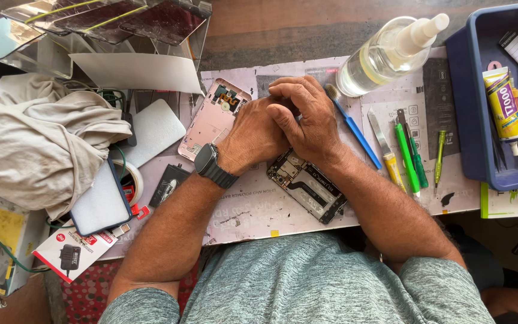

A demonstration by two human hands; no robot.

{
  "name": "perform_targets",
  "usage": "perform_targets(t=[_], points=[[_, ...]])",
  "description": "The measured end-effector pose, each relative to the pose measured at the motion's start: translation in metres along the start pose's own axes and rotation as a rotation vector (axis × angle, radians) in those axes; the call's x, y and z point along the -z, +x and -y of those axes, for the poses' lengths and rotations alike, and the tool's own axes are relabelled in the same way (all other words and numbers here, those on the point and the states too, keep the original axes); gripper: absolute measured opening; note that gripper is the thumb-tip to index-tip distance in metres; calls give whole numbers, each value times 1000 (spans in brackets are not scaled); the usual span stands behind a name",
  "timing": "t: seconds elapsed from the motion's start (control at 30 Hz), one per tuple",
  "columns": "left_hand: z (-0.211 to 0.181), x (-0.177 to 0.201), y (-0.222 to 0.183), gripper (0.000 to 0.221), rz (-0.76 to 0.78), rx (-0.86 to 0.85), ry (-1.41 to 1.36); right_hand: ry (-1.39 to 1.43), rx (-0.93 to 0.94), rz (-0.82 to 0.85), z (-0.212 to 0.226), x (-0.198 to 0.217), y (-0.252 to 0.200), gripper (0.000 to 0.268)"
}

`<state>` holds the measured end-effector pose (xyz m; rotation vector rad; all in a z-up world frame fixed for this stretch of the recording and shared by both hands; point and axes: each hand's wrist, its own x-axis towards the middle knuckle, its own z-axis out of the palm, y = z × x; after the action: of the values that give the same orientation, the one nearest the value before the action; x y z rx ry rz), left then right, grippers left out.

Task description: The person repairs a disassembled smartphone by using a green screwdriver to remove screws from the motherboard area. They then pick up a black battery and place it into the phone's chassis, aligning it with the internal components.

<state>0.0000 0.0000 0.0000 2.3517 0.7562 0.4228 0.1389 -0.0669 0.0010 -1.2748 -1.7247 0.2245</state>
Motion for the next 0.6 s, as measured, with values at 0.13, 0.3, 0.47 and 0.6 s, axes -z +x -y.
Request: perform_targets(t=[0.13, 0.3, 0.47, 0.6], points=[[1, -1, 1, 20, 35, 12, 16, 7, 0, -1, 3, 1, 2, 38], [-1, 0, -1, 22, -57, -58, -22, -21, 15, 9, 6, 2, 2, 36], [4, -4, 0, 19, -7, -15, -5, 3, -13, 13, 7, 2, 3, 37], [6, -5, 1, 18, -57, -48, -22, 0, 21, 0, 10, 5, 7, 30]])
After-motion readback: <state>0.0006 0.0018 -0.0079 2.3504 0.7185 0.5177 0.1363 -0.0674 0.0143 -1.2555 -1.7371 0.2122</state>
